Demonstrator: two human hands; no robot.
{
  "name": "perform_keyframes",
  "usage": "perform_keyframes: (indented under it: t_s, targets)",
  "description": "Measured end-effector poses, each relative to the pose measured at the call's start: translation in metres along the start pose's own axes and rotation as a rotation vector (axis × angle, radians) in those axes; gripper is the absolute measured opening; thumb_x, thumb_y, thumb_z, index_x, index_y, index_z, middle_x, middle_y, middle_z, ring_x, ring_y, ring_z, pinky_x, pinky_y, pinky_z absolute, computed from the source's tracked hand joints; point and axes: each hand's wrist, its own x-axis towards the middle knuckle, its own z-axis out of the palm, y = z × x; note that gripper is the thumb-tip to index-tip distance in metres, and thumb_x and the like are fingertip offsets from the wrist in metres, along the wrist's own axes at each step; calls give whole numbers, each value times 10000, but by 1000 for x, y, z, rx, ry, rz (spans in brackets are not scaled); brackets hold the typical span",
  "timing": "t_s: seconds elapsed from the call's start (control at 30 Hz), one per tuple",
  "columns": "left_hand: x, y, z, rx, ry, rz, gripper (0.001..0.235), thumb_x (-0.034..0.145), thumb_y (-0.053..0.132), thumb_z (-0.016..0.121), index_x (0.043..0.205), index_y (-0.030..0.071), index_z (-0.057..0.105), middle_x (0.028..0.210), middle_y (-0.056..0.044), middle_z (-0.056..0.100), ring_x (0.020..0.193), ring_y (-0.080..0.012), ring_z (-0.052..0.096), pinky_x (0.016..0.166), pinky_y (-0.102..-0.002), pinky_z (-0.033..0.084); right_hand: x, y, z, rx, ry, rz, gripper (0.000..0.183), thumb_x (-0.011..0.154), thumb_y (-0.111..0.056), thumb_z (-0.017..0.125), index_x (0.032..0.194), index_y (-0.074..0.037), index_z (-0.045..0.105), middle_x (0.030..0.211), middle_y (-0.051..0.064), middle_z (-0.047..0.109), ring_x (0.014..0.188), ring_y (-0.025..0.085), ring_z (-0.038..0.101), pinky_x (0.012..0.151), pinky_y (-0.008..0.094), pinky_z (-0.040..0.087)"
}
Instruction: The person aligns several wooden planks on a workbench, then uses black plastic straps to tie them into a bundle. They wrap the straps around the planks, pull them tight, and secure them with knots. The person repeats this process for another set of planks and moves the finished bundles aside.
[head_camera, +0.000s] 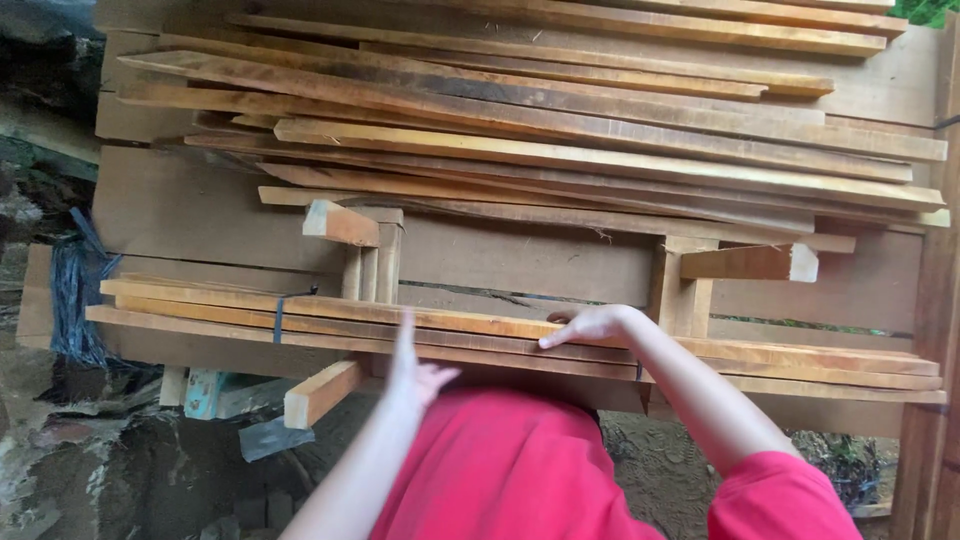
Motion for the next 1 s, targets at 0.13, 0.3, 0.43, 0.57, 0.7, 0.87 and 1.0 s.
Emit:
perform_keyframes:
  t_s: [0.13, 0.3, 0.43, 0.57, 0.7, 0.87, 1.0]
  targets:
    - [36, -43, -3, -41, -65, -39, 1283, 781, 472, 905, 1655, 157, 20, 1654, -294, -185, 1564, -444, -103, 1173, -705, 218, -69, -43, 18, -86, 70, 24, 1093, 613, -762, 859, 1444, -98, 607, 1386, 167, 670, 1271, 325, 643, 1043, 460, 535]
    - [69, -56, 4, -153, -49, 38, 1214, 847, 229, 877, 1620, 131, -55, 1701, -232, -108, 1593, -405, -5, 1217, -689, 197, -98, -61, 27, -937, 742, -152, 1176, 574, -884, 751, 1510, -219, 497, 1340, 90, 636, 1232, 322, 633, 1028, 511, 510]
    - [130, -49, 17, -169, -184, 69, 970, 800, 335, 922, 1567, 189, 347, 1572, -233, 220, 1351, -458, 424, 1017, -615, 515, -118, -79, 25, -799, 931, -221, 1209, 532, -800, 812, 1511, -167, 492, 1382, 77, 589, 1306, 305, 544, 1117, 482, 367]
    - [138, -46, 28, -22, -263, 103, 1013, 807, 499, 884, 1602, 234, 316, 1658, -222, 105, 1493, -428, 272, 1167, -570, 374, -80, -50, 28, -896, 1070, -232, 1289, 488, -841, 768, 1538, -167, 442, 1460, 74, 529, 1370, 282, 458, 1189, 494, 260]
    - [155, -48, 20, 29, -346, 125, 1076, 844, 585, 827, 1646, 209, 216, 1699, -199, 92, 1483, -401, 311, 1183, -546, 378, -73, -54, 19, -887, 1084, -253, 1284, 500, -830, 743, 1547, -151, 440, 1393, 105, 593, 1316, 307, 522, 1159, 511, 284]
    - [128, -25, 7, -83, -200, 163, 952, 806, 524, 875, 1546, 140, 415, 1582, -231, 384, 1356, -382, 505, 1092, -504, 481, -104, -53, 25, -800, 1059, -242, 1296, 524, -848, 721, 1590, -191, 387, 1547, 44, 470, 1458, 270, 385, 1236, 511, 206]
    - [118, -13, 25, -11, -114, 226, 1098, 824, 660, 808, 1601, 85, 286, 1678, -221, 183, 1494, -411, 330, 1175, -538, 414, -105, -48, 24, -824, 1096, -190, 1232, 530, -877, 685, 1550, -232, 441, 1481, 13, 531, 1389, 225, 456, 1216, 460, 252]
